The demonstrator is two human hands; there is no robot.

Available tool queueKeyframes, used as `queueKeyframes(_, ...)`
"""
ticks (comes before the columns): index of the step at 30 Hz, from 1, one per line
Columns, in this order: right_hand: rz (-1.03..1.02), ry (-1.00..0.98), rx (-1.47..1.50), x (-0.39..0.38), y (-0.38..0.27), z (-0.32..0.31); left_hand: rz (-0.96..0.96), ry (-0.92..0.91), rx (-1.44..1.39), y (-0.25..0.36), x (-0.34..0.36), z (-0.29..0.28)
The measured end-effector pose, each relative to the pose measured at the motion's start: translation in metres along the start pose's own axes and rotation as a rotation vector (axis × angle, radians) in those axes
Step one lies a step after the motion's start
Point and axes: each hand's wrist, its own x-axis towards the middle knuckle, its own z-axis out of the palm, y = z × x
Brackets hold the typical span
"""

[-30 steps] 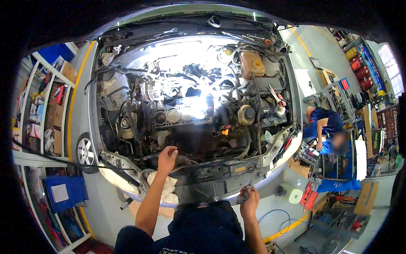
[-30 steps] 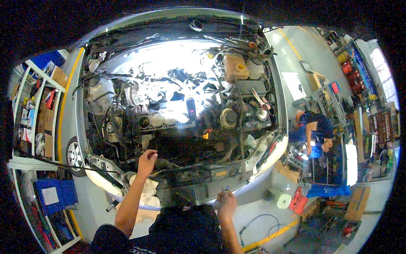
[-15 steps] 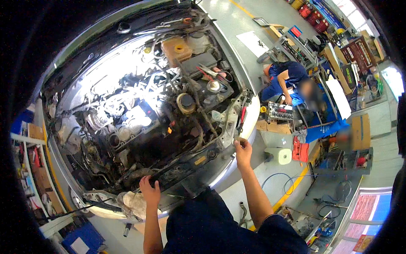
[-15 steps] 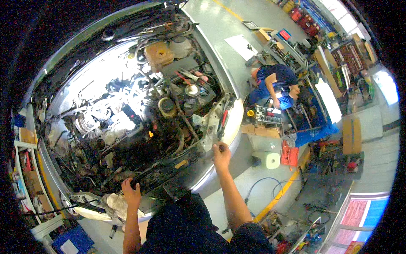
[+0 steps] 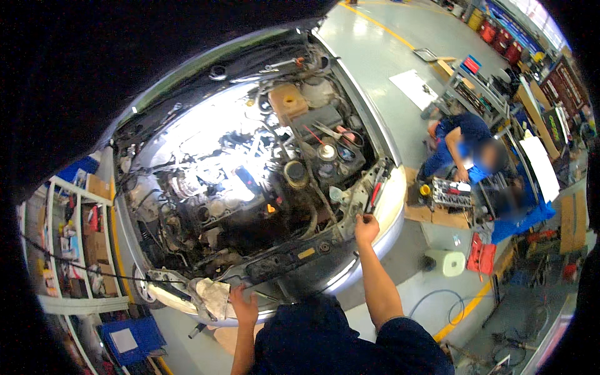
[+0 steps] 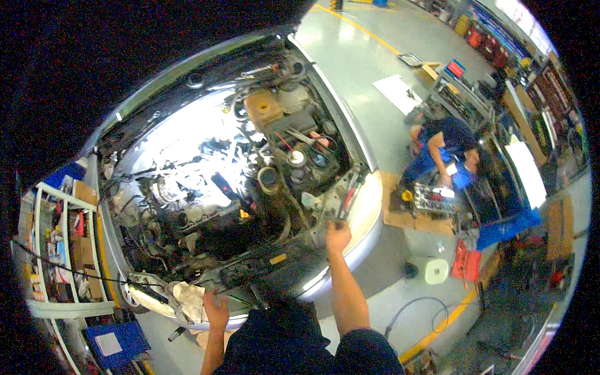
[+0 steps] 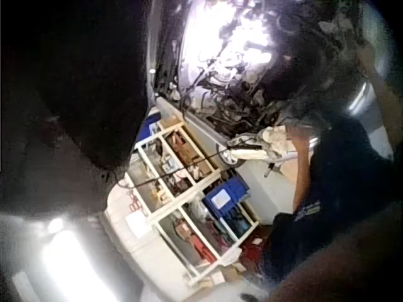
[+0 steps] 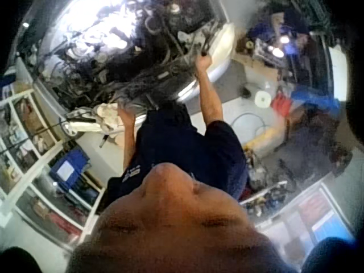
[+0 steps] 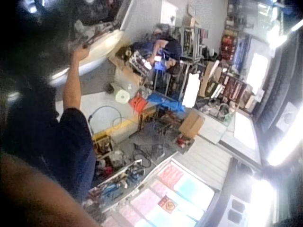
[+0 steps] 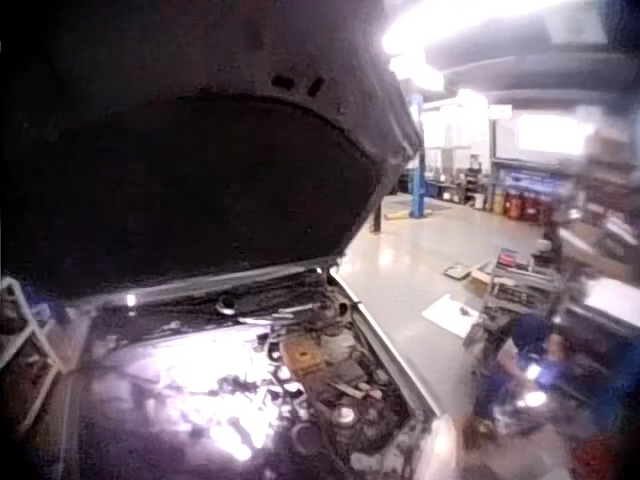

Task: The person works on a car engine with the hood open, using a wrench to tighten bolts and a flashlight to inspect the engine bay. The person also picks up a flexible hose and wipes the engine surface with a cloth.

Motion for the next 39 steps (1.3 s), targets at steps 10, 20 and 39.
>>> queueKeyframes(10, -0.133, -0.133, -0.081, -0.001, -0.026, -0.035, -0.047, -0.032, -0.058, 0.024, -0.014, 0.007)
queueKeyframes(20, -0.334, -0.341, 0.183, -0.015, 0.018, -0.05, 0.021, 0.002, -0.048, 0.027, -0.021, 0.001)
queueKeyframes(39, -0.332, -0.305, 0.207, -0.104, -0.104, -0.036, -0.078, 0.062, -0.158, -0.06, 0.182, 0.003)
